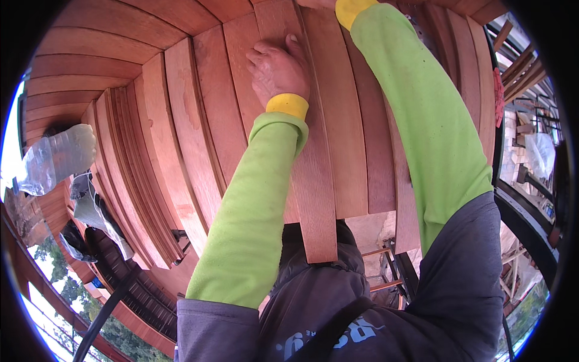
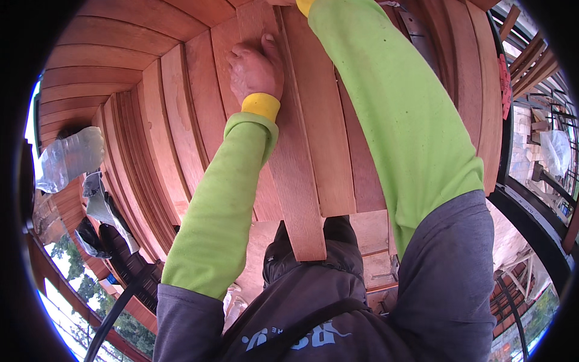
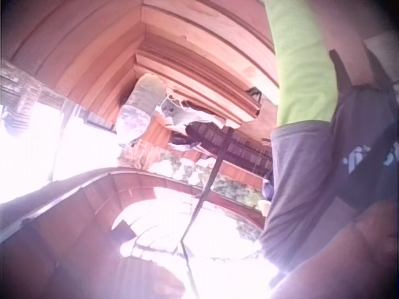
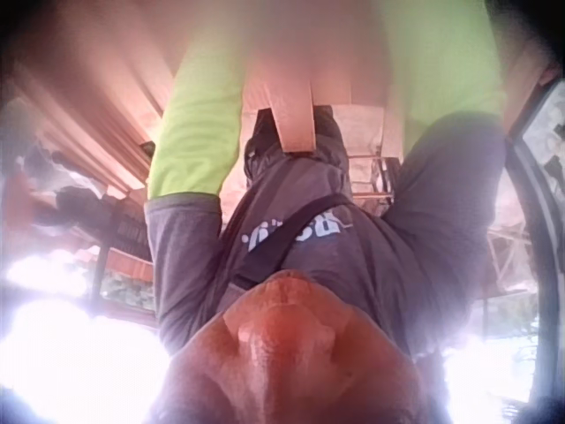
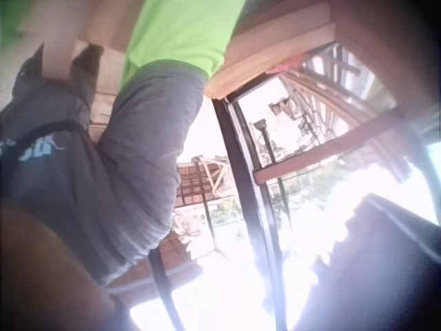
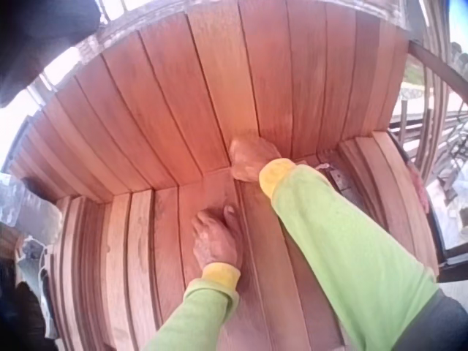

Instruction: The person is installing wooden panels on a curved ceiling structure. They repeatedly pick up wooden planks, position them against the ceiling, and mark them with a pen. The person adjusts the planks to fit the curve and aligns them with existing panels.

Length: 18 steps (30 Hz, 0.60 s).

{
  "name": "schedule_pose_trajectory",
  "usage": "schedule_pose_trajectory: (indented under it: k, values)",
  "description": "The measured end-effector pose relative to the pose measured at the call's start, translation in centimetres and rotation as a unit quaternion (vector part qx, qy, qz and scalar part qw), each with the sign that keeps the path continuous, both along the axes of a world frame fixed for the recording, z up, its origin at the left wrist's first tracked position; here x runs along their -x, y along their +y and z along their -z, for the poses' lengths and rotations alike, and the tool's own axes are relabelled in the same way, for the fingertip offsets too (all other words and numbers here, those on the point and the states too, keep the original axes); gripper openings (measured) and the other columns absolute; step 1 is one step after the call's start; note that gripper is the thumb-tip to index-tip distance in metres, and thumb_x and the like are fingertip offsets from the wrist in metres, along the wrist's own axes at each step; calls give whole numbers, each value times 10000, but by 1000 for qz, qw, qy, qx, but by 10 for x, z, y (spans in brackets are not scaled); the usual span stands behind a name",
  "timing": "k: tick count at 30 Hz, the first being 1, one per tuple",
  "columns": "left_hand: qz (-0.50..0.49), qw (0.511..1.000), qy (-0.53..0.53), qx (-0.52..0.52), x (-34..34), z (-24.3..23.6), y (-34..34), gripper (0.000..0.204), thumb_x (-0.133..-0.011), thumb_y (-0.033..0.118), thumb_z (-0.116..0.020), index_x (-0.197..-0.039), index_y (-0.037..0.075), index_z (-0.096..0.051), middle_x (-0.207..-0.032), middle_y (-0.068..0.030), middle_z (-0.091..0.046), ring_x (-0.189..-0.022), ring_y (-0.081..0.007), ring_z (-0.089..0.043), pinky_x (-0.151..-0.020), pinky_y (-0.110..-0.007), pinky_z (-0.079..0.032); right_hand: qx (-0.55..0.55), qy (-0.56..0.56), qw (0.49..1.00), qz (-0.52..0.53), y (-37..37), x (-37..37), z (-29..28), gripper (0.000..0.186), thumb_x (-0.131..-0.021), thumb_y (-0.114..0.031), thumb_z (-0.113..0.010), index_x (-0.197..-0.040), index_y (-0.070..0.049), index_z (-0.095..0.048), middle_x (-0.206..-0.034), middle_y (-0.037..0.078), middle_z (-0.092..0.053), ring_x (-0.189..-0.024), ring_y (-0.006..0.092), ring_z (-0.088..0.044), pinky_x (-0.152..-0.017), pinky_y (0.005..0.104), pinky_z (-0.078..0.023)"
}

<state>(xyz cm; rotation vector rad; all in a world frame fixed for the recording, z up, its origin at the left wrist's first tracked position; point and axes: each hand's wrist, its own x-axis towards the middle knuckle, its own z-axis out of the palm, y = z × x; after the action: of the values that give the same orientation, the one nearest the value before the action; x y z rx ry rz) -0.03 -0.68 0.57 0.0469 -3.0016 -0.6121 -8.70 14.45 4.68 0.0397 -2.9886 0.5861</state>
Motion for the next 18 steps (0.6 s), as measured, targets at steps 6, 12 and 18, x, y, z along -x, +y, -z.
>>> schedule_pose_trajectory:
  k: [6, 12, 18]
  values:
    - [-22, 1000, 7, 16, 4, 9, -8, 533, -887, 463, -519, -987, -60, -498, -1013, -207, -539, -1009, -352, -565, -754, -441, -539, 25, -141, 989, -18, -28, -60, -13, 105, -602, -70, -588, -600, 22, -638, -660, 264, -592, -656, 403, -632, -593, 476, -487]
    - [-27, 1000, -4, 8, 3, 7, -9, 636, -867, 547, -483, -1048, -61, -527, -1104, -252, -553, -1012, -411, -573, -841, -491, -485, 143, -194, 969, -51, -91, -298, -22, 91, -752, -108, -623, -712, -29, -602, -684, 181, -610, -666, 376, -609, -571, 467, -472]
    - [-8, 999, 14, 29, 2, 6, -5, 558, -885, 471, -511, -996, -75, -491, -1004, -230, -551, -983, -367, -579, -762, -444, -533, 288, -68, 951, 85, -70, -321, -66, 226, -804, 35, -538, -994, 4, -656, -756, 172, -642, -658, 313, -643, -618, 350, -502]
